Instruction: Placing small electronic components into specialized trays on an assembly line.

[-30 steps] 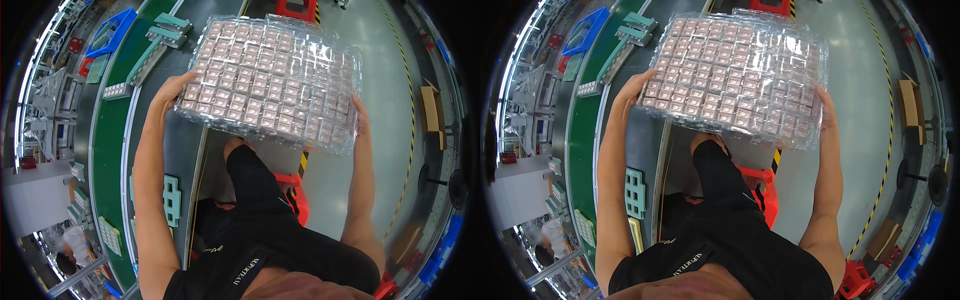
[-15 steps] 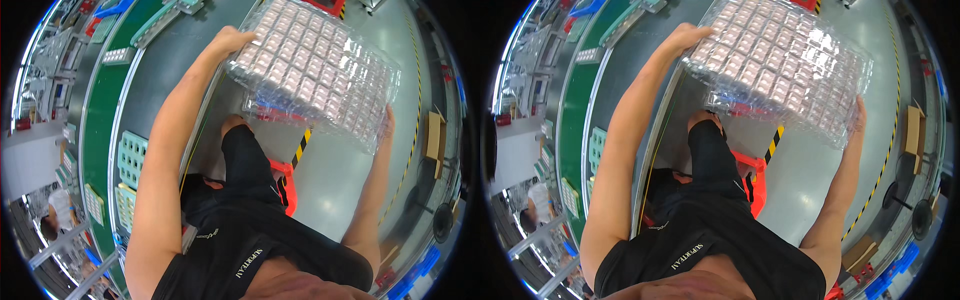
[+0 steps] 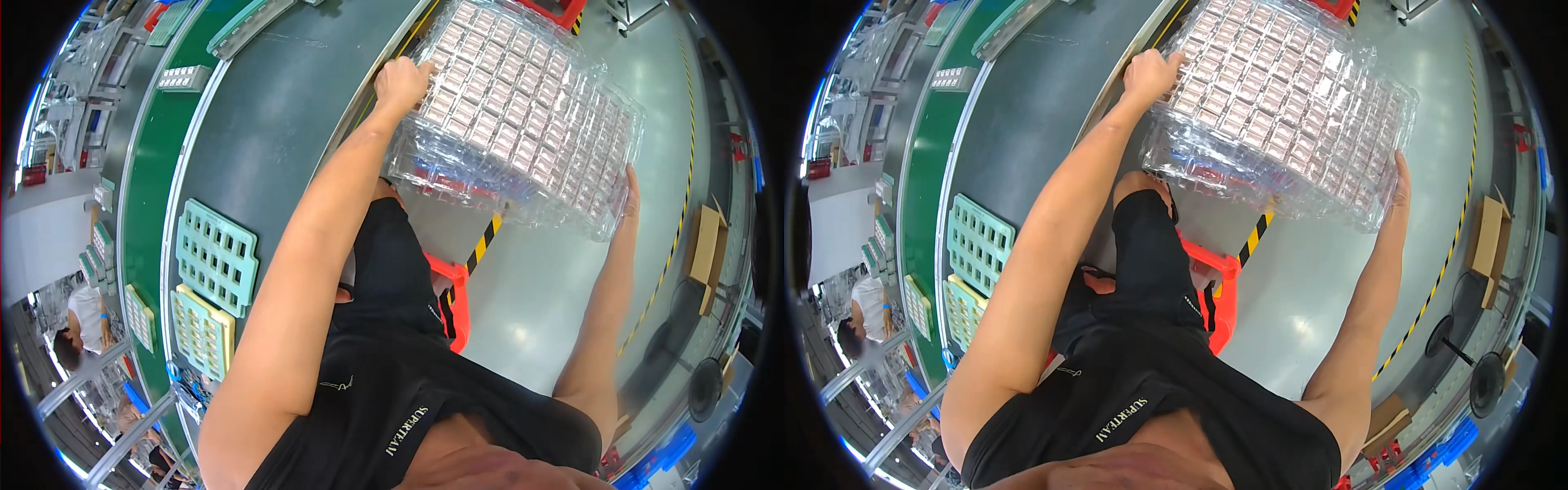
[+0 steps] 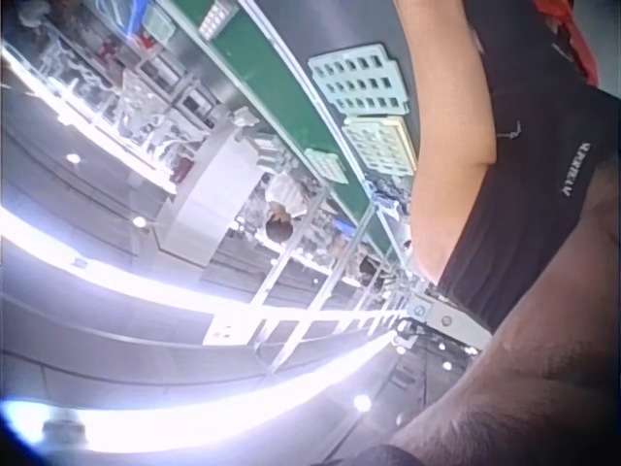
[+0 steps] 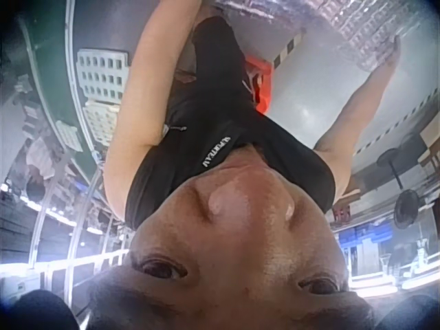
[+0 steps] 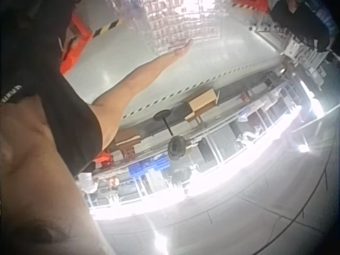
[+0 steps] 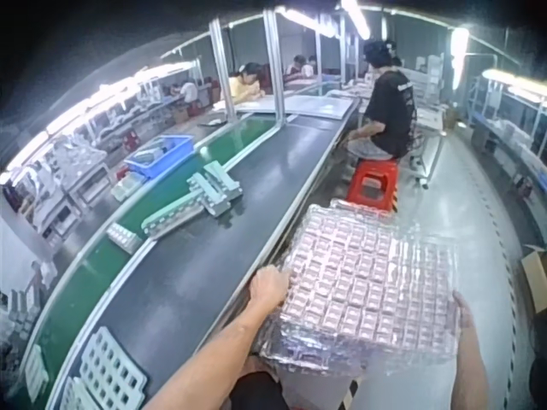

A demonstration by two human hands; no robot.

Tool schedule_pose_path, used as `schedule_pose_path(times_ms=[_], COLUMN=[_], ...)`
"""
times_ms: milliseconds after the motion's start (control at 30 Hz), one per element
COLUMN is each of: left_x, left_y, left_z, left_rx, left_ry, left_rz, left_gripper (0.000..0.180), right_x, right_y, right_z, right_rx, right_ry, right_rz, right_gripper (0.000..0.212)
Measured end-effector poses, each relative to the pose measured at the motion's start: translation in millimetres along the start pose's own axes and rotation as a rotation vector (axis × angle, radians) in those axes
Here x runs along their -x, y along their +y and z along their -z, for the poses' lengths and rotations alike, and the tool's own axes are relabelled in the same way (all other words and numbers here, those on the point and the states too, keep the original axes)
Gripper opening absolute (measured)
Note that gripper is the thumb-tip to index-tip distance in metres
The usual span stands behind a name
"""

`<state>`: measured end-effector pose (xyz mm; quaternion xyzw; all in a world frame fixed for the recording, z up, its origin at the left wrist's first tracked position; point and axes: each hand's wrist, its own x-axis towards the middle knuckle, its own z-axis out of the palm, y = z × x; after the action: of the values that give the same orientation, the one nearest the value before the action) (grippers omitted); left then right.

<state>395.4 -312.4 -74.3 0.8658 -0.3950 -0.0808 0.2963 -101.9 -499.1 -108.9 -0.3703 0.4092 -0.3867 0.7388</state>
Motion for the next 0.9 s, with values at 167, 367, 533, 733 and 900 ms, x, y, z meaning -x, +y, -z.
schedule_pose_path(times_ms=[167, 367, 533, 733, 900], left_x=[16, 43, 106, 189, 245], left_y=[-6, 3, 14, -35, -62], left_z=[-2, 18, 55, 90, 112], left_rx=[-0.216, -0.268, -0.027, 0.638, 1.244], left_ry=[0.231, 0.333, 0.363, 0.042, -0.097], left_rz=[-0.357, -0.493, -0.469, -0.023, 0.354], left_gripper=[0.034, 0.028, 0.030, 0.039, 0.042], right_x=[-10, -3, 2, -1, 14], right_y=[1, -2, -1, 1, -3], right_z=[19, 2, -3, 1, -25], right_rx=[-0.026, 0.010, 0.047, 0.093, 0.111], right_ry=[-0.076, -0.068, -0.043, -0.059, -0.045], right_rz=[-0.029, -0.108, -0.071, -0.087, -0.089], right_gripper=[0.061, 0.068, 0.072, 0.078, 0.080])
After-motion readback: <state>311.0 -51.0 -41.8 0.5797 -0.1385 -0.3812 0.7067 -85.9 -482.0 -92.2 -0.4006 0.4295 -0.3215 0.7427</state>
